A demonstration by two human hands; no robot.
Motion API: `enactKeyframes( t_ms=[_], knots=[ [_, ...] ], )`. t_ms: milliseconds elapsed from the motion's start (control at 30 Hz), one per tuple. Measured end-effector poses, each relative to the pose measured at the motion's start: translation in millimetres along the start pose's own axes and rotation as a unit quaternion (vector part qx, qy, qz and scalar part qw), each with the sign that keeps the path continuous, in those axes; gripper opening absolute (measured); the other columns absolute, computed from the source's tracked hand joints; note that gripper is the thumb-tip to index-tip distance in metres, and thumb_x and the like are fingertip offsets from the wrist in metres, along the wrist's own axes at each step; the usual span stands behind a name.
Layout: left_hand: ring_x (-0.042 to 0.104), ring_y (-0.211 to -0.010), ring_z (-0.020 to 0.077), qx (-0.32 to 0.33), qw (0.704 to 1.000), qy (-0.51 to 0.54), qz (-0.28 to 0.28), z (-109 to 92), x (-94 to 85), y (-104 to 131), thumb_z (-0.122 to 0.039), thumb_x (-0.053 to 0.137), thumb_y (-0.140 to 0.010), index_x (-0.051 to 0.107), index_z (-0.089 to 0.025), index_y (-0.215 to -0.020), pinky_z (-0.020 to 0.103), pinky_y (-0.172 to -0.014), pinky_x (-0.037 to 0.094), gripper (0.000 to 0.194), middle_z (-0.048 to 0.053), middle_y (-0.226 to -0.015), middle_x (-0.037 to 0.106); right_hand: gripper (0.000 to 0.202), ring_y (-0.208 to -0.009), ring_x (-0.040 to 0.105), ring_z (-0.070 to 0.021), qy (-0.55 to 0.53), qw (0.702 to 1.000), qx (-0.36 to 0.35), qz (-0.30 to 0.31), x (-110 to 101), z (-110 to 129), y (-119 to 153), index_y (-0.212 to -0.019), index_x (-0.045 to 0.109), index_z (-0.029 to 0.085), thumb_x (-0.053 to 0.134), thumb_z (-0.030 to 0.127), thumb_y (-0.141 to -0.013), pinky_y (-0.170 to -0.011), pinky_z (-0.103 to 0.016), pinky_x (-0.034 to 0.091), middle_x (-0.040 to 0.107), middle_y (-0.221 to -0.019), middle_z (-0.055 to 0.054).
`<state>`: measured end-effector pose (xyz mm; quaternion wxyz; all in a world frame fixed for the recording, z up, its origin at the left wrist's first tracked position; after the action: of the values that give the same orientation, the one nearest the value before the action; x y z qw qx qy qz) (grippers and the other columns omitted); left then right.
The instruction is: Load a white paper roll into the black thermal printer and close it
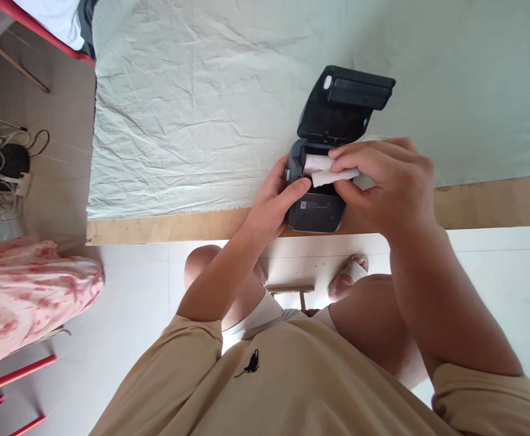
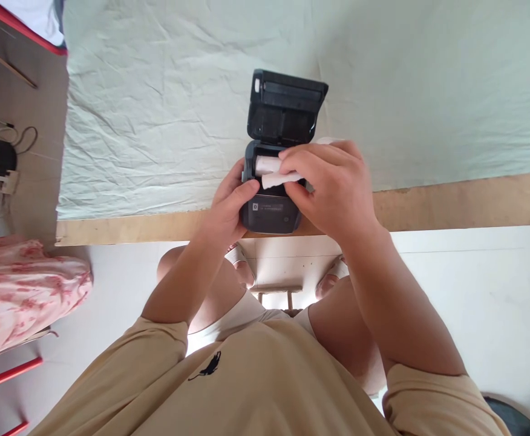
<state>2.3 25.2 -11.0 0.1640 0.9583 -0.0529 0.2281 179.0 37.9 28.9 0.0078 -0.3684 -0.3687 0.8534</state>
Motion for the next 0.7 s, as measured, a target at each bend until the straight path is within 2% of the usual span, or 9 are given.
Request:
enactKeyframes(
  t_ms=[100,200,300,367,400,467,567,633,700],
  knots=[
    [0.081,-0.128,0.0349,0.012,1.000,0.001,0.013,-1.0,0.8,0.5,-0.057,0.087,-0.093,0.073,-0.027,-0.127,0.048,-0.104,0.069,0.047,0.006,-0.118,0.081,0.029,-0.099,0.084,-0.0293,-0.016,1.000,0.008,-0.003,-2.5,-4.0,3.2,-0.091,0.070,0.032,0.062,0.004,-0.092,-0.088,-0.049,0.053,0.088,-0.104,0.005],
    [0.081,-0.125,0.0308,0.035,0.999,-0.007,0.035,-2.1,0.5,-0.6,-0.068,0.090,-0.089,0.072,-0.026,-0.124,0.044,-0.107,0.067,0.058,0.006,-0.118,0.083,0.021,-0.105,0.082,-0.0314,-0.049,0.998,-0.017,0.025,-3.7,1.5,6.2,-0.091,0.073,0.033,0.071,0.013,-0.095,-0.094,-0.051,0.052,0.085,-0.098,0.005],
    [0.079,-0.116,0.0247,0.024,0.998,-0.039,0.033,-1.0,-2.5,-2.8,-0.052,0.107,-0.072,0.069,-0.027,-0.125,0.037,-0.108,0.064,0.070,0.001,-0.113,0.081,0.015,-0.101,0.080,-0.0295,-0.079,0.996,-0.046,0.025,-3.8,3.3,6.1,-0.088,0.070,0.031,0.075,0.023,-0.099,-0.094,-0.052,0.055,0.081,-0.090,0.004],
    [0.078,-0.109,0.0241,0.010,0.998,-0.059,0.024,0.2,-5.0,-3.9,-0.041,0.110,-0.064,0.068,-0.028,-0.129,0.037,-0.103,0.065,0.078,-0.001,-0.109,0.080,0.010,-0.092,0.077,-0.0265,-0.091,0.993,-0.045,-0.059,-8.1,-3.6,4.0,-0.093,0.069,0.032,0.069,0.027,-0.102,-0.088,-0.050,0.057,0.077,-0.088,0.002],
    [0.078,-0.107,0.0247,0.007,0.998,-0.065,0.022,0.6,-6.1,-4.1,-0.040,0.109,-0.063,0.068,-0.028,-0.132,0.038,-0.101,0.065,0.081,0.000,-0.109,0.079,0.005,-0.097,0.076,-0.0275,-0.085,0.991,-0.036,-0.098,-10.0,-8.7,2.8,-0.101,0.070,0.033,0.067,0.029,-0.103,-0.089,-0.051,0.058,0.077,-0.096,0.000],
    [0.079,-0.108,0.0267,0.006,0.997,-0.076,0.024,1.5,-7.6,-4.0,-0.040,0.106,-0.066,0.066,-0.028,-0.137,0.039,-0.099,0.066,0.083,0.002,-0.112,0.079,0.026,-0.123,0.074,-0.0343,-0.059,0.989,-0.023,-0.132,-12.3,-17.0,0.4,-0.128,0.069,0.037,0.067,0.038,-0.102,-0.101,-0.058,0.059,0.076,-0.124,-0.006],
    [0.079,-0.118,0.0295,0.012,0.995,-0.090,0.031,2.9,-9.8,-3.2,-0.040,0.104,-0.070,0.062,-0.029,-0.145,0.041,-0.102,0.066,0.087,0.006,-0.124,0.079,0.051,-0.153,0.063,-0.0367,-0.055,0.995,0.007,-0.080,-11.6,-18.8,-1.5,-0.155,0.053,0.042,0.061,0.042,-0.105,-0.121,-0.063,0.055,0.063,-0.153,-0.009],
    [0.078,-0.123,0.0310,0.024,0.995,-0.097,0.026,3.8,-12.0,-2.8,-0.042,0.104,-0.072,0.058,-0.030,-0.153,0.043,-0.104,0.066,0.094,0.007,-0.131,0.077,0.039,-0.136,0.073,-0.0327,-0.072,0.992,0.035,-0.101,-14.6,-12.6,1.1,-0.145,0.058,0.043,0.058,0.039,-0.107,-0.115,-0.058,0.059,0.067,-0.140,-0.006],
    [0.077,-0.129,0.0328,0.035,0.994,-0.100,0.022,4.5,-13.4,-2.4,-0.044,0.103,-0.073,0.054,-0.032,-0.159,0.045,-0.109,0.066,0.100,0.008,-0.140,0.074,0.014,-0.099,0.077,-0.0278,-0.076,0.986,0.055,-0.138,-17.0,-4.5,6.3,-0.119,0.066,0.038,0.059,0.036,-0.107,-0.090,-0.050,0.061,0.071,-0.109,-0.003]
  ],
)
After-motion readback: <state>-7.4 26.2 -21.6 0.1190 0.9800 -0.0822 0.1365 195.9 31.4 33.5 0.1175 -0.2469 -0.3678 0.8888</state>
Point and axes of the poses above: each hand's wrist, its own y-axis away from the middle knuckle, its own x-axis out of the palm, z = x × y, the point moved 3 cm from there along -y, towards the middle knuckle
